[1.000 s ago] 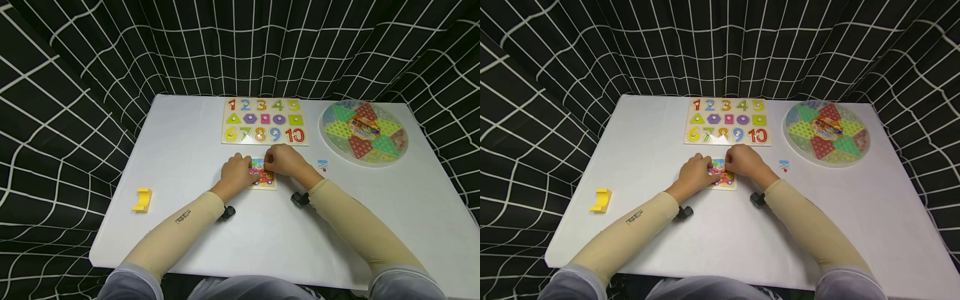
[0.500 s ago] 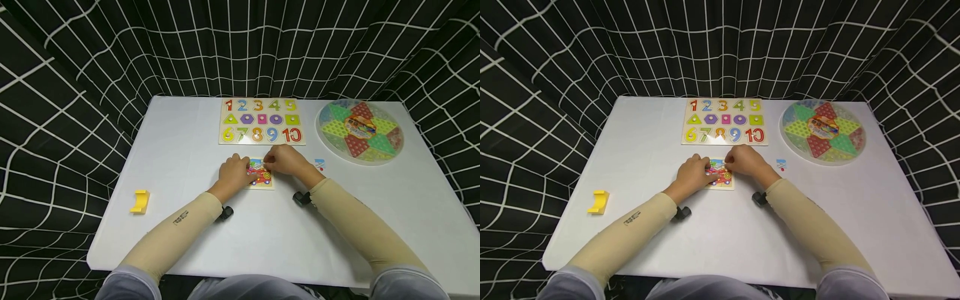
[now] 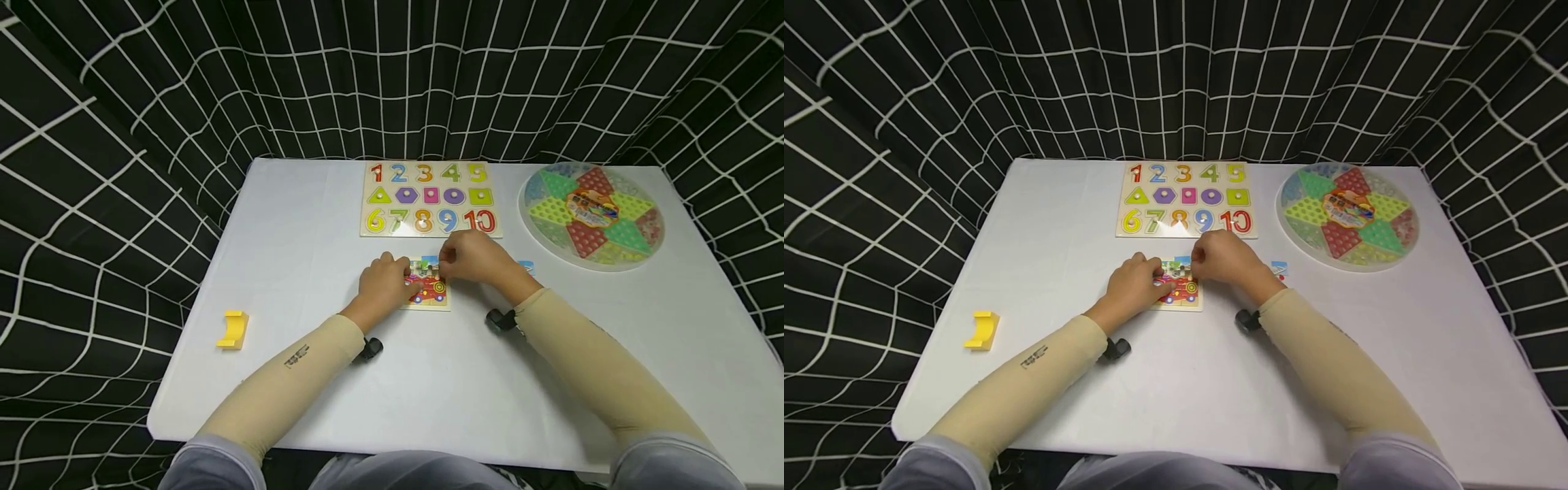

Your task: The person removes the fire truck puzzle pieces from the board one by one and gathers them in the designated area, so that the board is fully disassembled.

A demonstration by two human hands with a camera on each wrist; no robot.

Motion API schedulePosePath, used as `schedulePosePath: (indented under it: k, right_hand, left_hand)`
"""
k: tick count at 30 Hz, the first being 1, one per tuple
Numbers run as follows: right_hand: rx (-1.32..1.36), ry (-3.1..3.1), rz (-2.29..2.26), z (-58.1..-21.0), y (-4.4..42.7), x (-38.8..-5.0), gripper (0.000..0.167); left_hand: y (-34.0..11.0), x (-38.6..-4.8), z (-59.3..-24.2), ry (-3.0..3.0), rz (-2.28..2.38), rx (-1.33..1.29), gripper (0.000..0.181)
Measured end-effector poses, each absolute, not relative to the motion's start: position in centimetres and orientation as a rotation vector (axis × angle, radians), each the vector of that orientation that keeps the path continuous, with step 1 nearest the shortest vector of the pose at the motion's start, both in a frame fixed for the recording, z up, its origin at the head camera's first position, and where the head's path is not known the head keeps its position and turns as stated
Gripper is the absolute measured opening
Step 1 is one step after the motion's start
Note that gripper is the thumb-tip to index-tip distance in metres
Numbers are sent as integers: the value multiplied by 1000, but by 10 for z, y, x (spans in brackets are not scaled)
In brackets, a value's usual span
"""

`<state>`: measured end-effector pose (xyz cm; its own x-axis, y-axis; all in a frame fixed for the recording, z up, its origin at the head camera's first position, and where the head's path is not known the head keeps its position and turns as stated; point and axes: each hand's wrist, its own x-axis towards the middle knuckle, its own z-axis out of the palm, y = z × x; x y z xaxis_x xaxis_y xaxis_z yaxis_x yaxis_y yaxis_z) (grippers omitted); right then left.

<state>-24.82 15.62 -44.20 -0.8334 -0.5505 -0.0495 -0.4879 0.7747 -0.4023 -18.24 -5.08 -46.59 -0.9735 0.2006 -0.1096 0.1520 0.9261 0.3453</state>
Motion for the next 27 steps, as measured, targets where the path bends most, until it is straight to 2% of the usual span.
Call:
schedulePosePath:
  k: [3, 7, 11, 27]
  right_hand:
    - [-797, 2802, -608, -438, 191, -251, 9]
    - [-629, 2748, -657, -439, 239, -254, 9]
    - [-515, 2706, -685, -441, 264, -255, 9]
    - [-534, 2688, -691, -444, 261, -256, 12]
  left_hand:
    - [-50, -183, -466, 2942, 535, 268, 38]
    - [-51, -184, -467, 2922, 562, 260, 40]
    - [-52, -185, -466, 2900, 578, 239, 40]
    - [-67, -177, -469, 2934, 690, 198, 33]
